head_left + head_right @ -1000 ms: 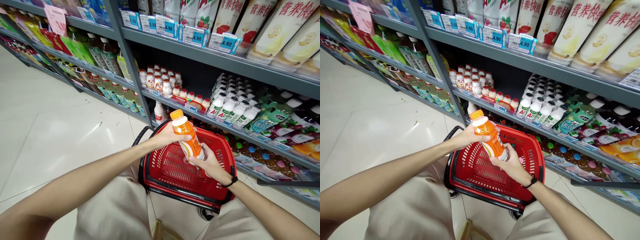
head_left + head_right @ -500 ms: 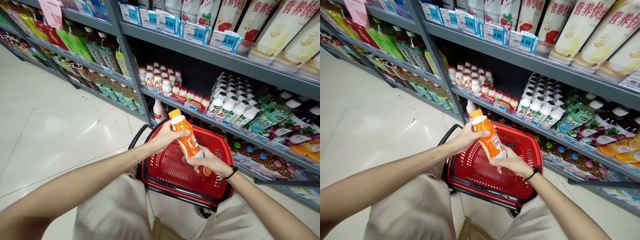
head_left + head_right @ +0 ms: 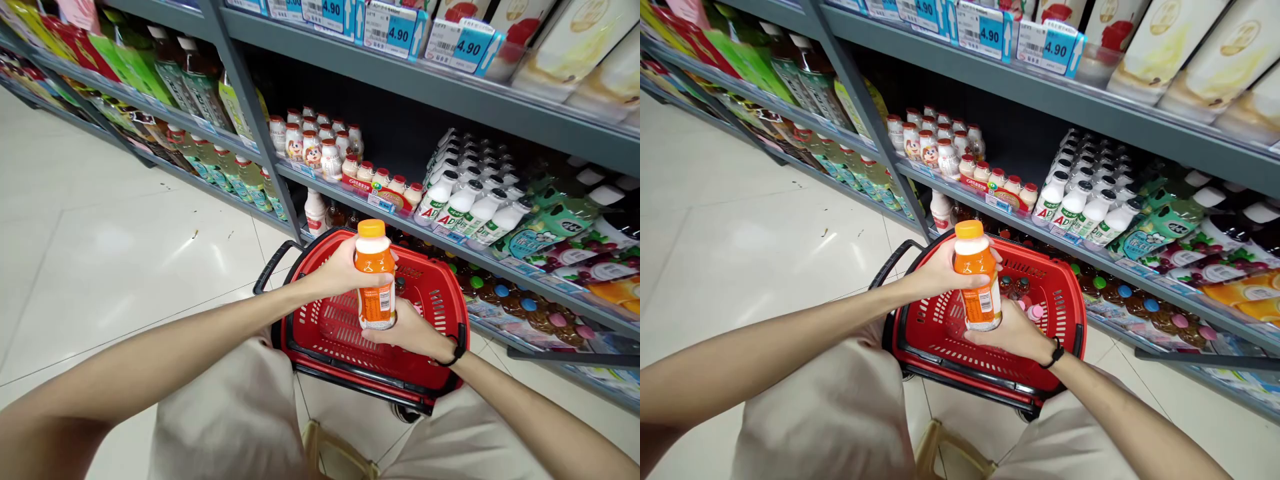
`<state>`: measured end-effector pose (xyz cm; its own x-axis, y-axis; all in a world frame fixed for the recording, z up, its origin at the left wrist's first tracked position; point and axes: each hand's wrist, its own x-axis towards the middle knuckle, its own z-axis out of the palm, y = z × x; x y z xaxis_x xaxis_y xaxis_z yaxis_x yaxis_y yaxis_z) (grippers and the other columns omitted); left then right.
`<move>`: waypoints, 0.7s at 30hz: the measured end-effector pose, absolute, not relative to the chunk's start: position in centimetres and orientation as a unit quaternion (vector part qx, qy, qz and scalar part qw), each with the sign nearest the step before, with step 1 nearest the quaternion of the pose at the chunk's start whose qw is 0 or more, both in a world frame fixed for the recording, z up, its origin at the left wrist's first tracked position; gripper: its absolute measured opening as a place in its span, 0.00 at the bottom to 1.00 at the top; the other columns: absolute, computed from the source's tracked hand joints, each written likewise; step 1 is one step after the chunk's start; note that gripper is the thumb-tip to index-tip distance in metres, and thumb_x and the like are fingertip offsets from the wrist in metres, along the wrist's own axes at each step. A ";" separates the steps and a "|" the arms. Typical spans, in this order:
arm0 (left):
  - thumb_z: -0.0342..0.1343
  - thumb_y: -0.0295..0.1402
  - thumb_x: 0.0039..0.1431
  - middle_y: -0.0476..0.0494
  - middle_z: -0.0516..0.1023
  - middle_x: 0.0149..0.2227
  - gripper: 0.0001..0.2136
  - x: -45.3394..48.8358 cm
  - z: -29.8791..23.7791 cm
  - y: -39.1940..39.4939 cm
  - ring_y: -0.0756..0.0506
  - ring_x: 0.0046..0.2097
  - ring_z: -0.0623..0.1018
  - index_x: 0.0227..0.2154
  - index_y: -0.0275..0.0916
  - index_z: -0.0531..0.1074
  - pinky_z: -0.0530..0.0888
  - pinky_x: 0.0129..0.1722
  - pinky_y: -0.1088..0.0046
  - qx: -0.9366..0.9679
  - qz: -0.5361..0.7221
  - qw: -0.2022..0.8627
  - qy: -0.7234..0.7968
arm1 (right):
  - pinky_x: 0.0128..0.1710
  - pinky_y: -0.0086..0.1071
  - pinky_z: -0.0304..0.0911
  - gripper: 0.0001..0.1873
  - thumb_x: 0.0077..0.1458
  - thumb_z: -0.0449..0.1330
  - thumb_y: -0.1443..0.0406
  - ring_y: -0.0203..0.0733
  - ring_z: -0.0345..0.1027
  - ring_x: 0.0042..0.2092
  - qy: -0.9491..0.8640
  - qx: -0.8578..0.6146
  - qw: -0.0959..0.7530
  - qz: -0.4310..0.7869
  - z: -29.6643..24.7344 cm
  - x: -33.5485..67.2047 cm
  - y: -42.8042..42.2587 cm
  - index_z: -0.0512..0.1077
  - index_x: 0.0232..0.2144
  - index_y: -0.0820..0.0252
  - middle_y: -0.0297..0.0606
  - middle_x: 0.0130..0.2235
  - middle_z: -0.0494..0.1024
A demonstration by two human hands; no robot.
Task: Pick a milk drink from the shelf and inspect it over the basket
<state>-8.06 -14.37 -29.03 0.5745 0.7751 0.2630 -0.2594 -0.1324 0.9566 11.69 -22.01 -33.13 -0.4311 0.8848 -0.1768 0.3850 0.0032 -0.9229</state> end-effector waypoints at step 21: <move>0.75 0.33 0.49 0.38 0.83 0.43 0.20 -7.9 -29.8 -14.6 0.45 0.41 0.83 0.42 0.32 0.75 0.82 0.44 0.66 0.649 0.412 0.605 0.207 | 0.39 0.36 0.71 0.19 0.50 0.75 0.56 0.42 0.74 0.38 -0.675 -0.464 0.228 0.526 -34.2 12.2 -21.5 0.76 0.38 0.61 0.39 0.39 0.83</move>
<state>-7.91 -14.63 -29.76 0.5747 0.7671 0.2850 -0.2301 -0.1828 0.9559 12.19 -21.49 -34.22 -0.4656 0.8664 -0.1806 0.3872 0.0159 -0.9219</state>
